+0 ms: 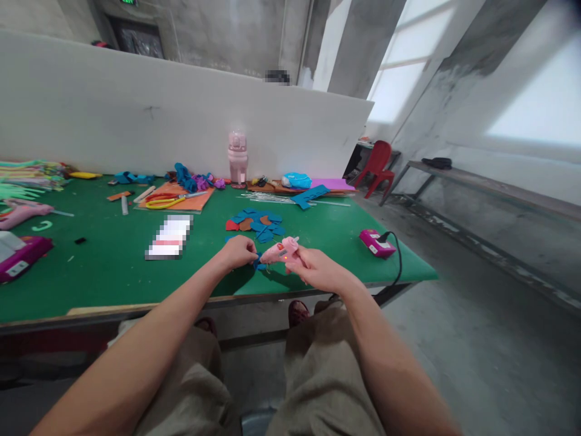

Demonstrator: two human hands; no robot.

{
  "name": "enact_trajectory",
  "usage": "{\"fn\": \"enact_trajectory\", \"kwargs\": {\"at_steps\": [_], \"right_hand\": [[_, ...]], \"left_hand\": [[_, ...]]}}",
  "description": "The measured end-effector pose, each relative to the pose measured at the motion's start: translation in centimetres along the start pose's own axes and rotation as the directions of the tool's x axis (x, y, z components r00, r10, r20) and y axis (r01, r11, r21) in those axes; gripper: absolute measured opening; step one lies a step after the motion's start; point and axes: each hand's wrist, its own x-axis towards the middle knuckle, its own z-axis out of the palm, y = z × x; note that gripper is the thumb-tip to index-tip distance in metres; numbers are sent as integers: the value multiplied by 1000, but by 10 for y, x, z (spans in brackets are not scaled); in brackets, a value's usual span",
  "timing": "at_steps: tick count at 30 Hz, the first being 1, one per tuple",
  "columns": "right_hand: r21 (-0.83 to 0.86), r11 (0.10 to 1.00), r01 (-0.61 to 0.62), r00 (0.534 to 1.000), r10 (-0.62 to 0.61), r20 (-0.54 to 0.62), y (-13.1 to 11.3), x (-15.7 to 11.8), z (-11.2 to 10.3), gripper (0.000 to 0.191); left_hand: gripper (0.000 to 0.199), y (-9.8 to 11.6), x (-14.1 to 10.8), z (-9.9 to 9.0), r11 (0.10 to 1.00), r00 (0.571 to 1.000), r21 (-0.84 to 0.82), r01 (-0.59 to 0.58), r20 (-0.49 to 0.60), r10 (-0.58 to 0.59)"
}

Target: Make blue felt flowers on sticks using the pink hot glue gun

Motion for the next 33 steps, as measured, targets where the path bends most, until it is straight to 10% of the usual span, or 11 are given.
{"fn": "enact_trajectory", "kwargs": {"at_steps": [33], "right_hand": [[-47, 998, 41, 999, -41, 8, 2, 4, 5, 26]], "left_hand": [[15, 1, 1, 0, 1000, 1000, 4, 23, 20, -23]]}}
